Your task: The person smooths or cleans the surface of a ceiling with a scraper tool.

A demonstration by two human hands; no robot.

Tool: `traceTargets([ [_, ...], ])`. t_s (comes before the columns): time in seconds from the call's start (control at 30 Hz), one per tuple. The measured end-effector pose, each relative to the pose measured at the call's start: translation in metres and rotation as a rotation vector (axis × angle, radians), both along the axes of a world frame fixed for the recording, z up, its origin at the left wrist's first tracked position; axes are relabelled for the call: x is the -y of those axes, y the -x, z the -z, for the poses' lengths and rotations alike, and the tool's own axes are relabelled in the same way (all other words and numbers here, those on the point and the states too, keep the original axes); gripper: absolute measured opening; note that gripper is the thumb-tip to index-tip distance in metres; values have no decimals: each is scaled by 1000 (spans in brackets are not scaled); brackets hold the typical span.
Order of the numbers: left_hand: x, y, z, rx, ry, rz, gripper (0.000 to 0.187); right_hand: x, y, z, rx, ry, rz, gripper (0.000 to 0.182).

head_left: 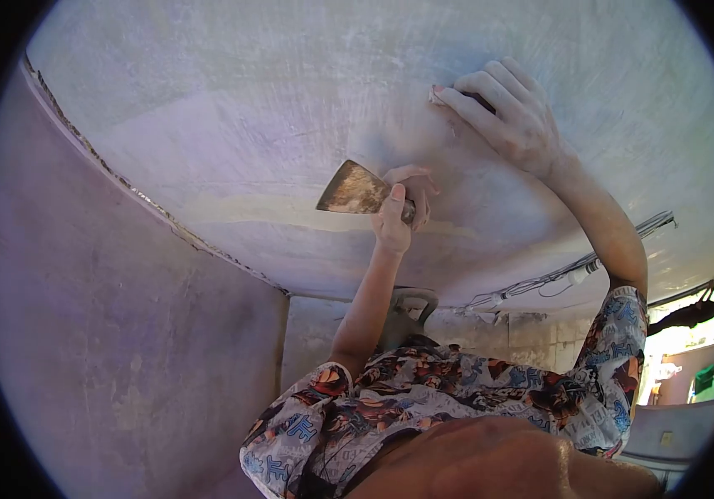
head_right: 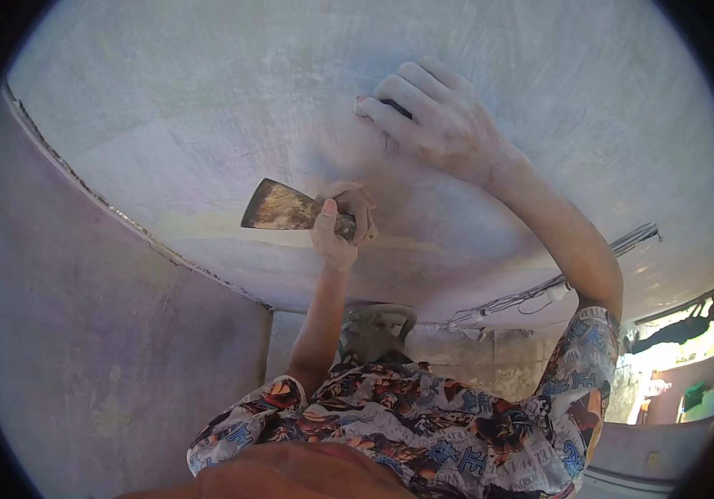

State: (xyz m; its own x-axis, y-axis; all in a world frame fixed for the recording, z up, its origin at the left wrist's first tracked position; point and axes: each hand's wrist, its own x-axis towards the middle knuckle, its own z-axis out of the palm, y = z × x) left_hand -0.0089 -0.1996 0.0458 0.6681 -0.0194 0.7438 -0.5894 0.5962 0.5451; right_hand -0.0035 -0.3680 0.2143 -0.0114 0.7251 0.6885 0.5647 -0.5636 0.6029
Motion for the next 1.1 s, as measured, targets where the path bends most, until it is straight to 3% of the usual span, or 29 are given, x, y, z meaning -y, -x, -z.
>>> traceTargets([
  [0.2,1,-18,9,-36,-20,114,48,-8,4,-5,-22,58,40,16],
  [0.3,-12,-20,5,9,-66,50,49,15,22,1,25,58,135,15],
  [0.4,-19,-18,2,-4,-24,77,45,-8,10,2,56,3,24,18],
  [0.57,-19,-8,-8,-140,-20,-23,40,3,25,-9,8,93,51,20],
  [0.93,-26,-3,-4,-146,-69,4,38,11,39,-5,-98,109,88,29],
  [1.03,-30,0,-7,-189,-91,47,39,18,51,-4,-70,207,236,29],
  [1.1,-32,2,-5,-231,-89,85,39,1,42,-8,-159,155,120,24],
])
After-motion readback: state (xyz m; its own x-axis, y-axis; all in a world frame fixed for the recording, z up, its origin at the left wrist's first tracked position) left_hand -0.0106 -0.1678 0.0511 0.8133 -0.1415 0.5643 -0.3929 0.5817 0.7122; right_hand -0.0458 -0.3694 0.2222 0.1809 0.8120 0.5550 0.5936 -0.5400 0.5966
